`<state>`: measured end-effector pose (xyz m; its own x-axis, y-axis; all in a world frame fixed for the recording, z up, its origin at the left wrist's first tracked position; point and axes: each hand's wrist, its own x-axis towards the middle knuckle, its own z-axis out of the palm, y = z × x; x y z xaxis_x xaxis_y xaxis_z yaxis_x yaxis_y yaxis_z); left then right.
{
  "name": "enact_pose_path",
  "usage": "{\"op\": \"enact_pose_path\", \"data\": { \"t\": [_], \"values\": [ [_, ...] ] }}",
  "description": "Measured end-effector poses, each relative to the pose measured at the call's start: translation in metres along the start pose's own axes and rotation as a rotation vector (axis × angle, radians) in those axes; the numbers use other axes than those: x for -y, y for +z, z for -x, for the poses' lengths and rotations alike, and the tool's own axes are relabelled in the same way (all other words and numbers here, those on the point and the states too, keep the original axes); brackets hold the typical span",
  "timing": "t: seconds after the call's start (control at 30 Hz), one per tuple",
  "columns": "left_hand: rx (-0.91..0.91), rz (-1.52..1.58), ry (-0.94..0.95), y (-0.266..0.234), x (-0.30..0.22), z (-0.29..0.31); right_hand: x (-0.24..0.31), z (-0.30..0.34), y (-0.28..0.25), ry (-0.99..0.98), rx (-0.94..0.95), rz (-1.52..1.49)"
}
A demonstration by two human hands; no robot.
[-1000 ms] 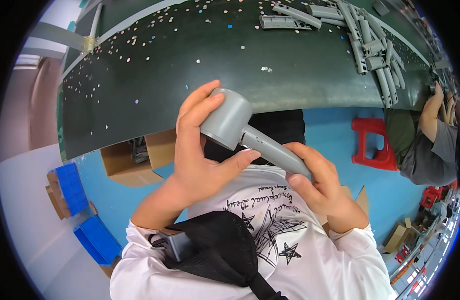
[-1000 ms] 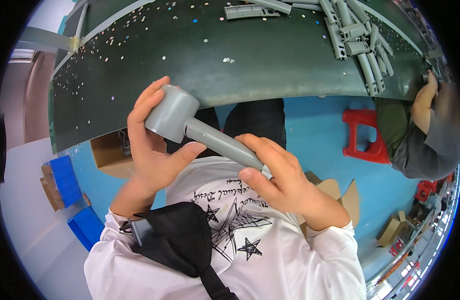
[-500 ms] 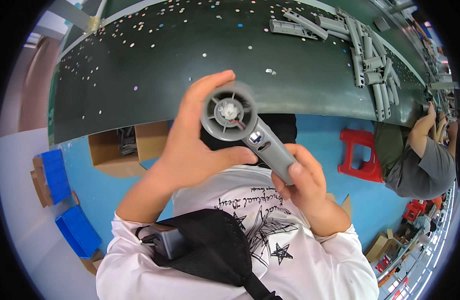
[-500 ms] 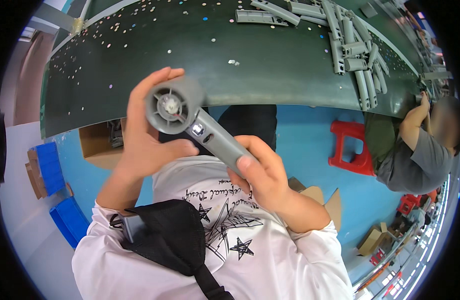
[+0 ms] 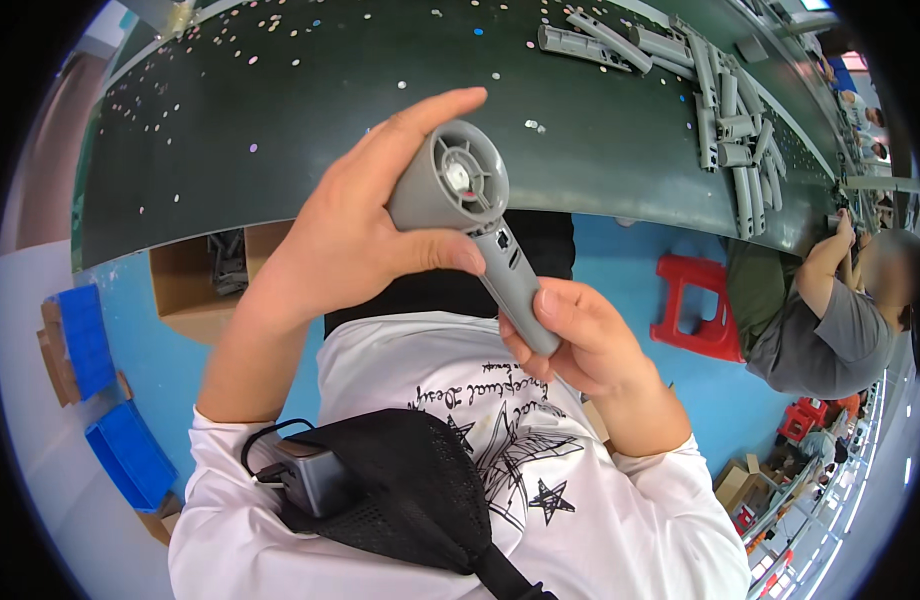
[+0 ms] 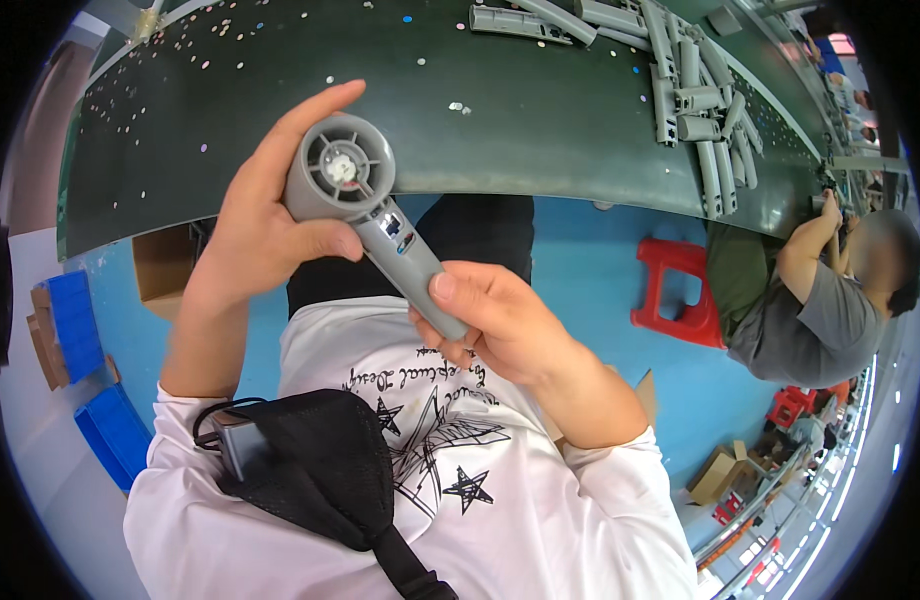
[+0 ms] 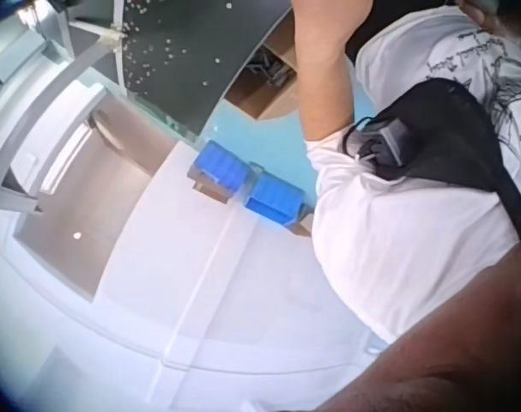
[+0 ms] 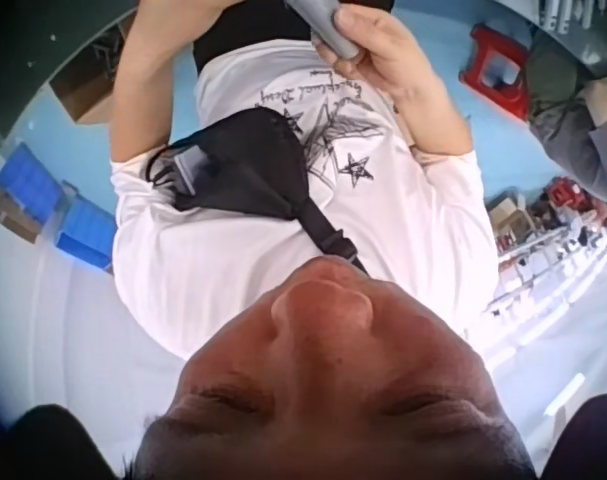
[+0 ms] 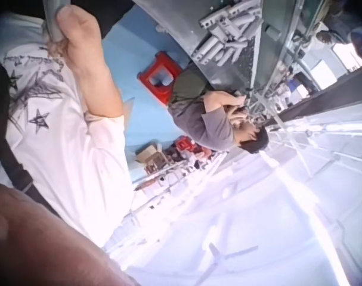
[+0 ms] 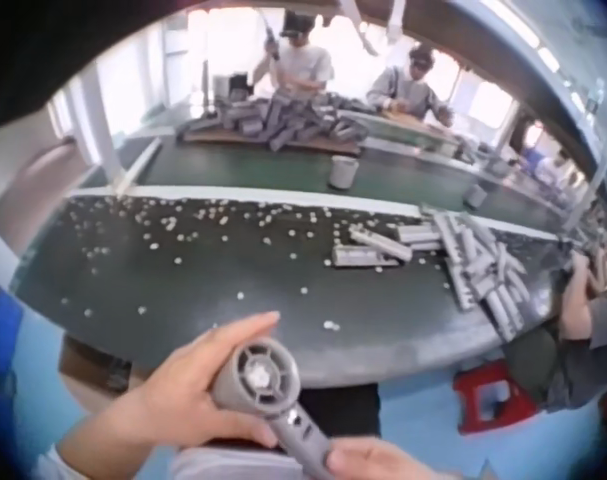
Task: Manually assemble parts of a handheld electronic device at a factory conveyor belt station.
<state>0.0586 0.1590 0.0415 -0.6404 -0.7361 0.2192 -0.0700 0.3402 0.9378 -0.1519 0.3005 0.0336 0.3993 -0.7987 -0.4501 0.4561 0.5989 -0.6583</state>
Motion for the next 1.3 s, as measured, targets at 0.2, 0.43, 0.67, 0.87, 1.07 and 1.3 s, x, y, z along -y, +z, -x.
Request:
{"op": "enact_pose_path", "data": {
  "t": [0.2,0.43,0.67,0.87,1.07,1.3],
  "values": [
    [-0.012,-0.026,-0.001,0.000,0.004,-0.003,-0.007,0.002,0.011,-0.187,-0.101,0.126],
    [-0.052,0.115,-0.040,0.002,0.003,-0.001,-0.011,0.017,0.010,-0.446,-0.346,0.602],
    [-0.061,0.086,0.014,0.004,0.005,0.003,-0.006,0.019,0.018,-0.430,-0.300,0.502],
    [-0.077,0.172,0.047,0.006,0.010,0.007,-0.007,0.021,0.011,-0.529,-0.242,0.600],
    [-0.049,0.307,0.139,0.005,0.019,0.008,-0.010,0.023,0.012,-0.613,-0.271,0.594],
    [-0.032,0.391,0.341,0.006,0.030,0.010,-0.010,0.025,0.011,-0.626,-0.234,0.535]
  ]
}}
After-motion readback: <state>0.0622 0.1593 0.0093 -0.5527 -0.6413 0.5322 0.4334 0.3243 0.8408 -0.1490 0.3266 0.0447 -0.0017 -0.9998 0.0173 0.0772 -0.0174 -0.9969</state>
